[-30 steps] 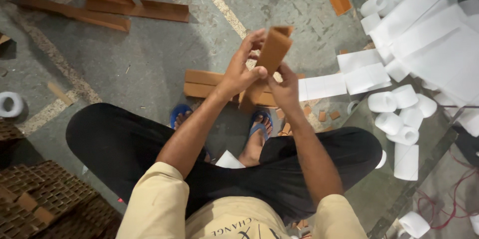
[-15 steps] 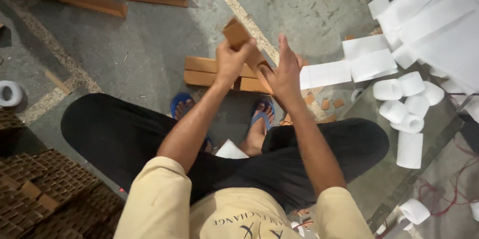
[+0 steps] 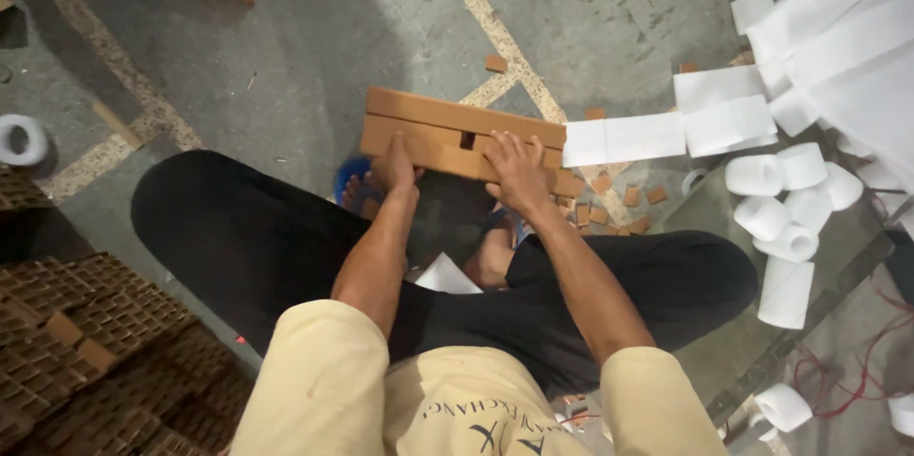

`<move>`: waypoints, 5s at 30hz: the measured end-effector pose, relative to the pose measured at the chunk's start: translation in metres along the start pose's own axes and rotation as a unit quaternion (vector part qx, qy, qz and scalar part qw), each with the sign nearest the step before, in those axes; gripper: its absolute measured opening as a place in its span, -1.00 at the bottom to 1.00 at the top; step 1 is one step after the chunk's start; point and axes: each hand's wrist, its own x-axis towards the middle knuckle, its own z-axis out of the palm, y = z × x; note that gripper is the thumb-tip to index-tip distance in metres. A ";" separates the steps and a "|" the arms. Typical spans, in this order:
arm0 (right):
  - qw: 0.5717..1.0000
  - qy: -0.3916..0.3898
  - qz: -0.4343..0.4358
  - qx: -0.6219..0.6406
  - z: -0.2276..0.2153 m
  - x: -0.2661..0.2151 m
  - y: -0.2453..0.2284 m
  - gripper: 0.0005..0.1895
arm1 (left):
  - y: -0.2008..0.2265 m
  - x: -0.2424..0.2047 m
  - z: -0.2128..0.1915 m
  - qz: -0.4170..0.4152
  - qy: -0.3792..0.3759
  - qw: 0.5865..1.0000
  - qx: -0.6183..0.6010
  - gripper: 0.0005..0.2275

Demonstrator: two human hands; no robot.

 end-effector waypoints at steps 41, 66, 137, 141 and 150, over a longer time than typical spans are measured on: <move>0.996 0.019 0.052 -0.069 0.029 0.057 0.017 0.27 | -0.022 0.090 -0.038 0.313 -0.027 0.942 0.118 -0.53; 0.992 -0.008 0.107 -0.067 0.045 0.049 0.012 0.40 | 0.003 0.090 -0.034 0.353 -0.007 0.877 0.327 -0.56; 0.981 0.130 0.145 -0.022 0.069 0.059 0.071 -0.18 | 0.020 0.017 0.047 0.618 -0.208 0.418 0.633 0.03; 0.985 0.112 0.132 0.013 0.081 0.044 0.069 -0.20 | 0.018 0.014 0.041 0.593 -0.228 0.415 0.652 0.01; 0.994 -0.071 -0.034 -0.078 0.043 0.052 0.062 0.33 | 0.039 0.016 0.034 0.586 -0.331 0.475 0.567 0.15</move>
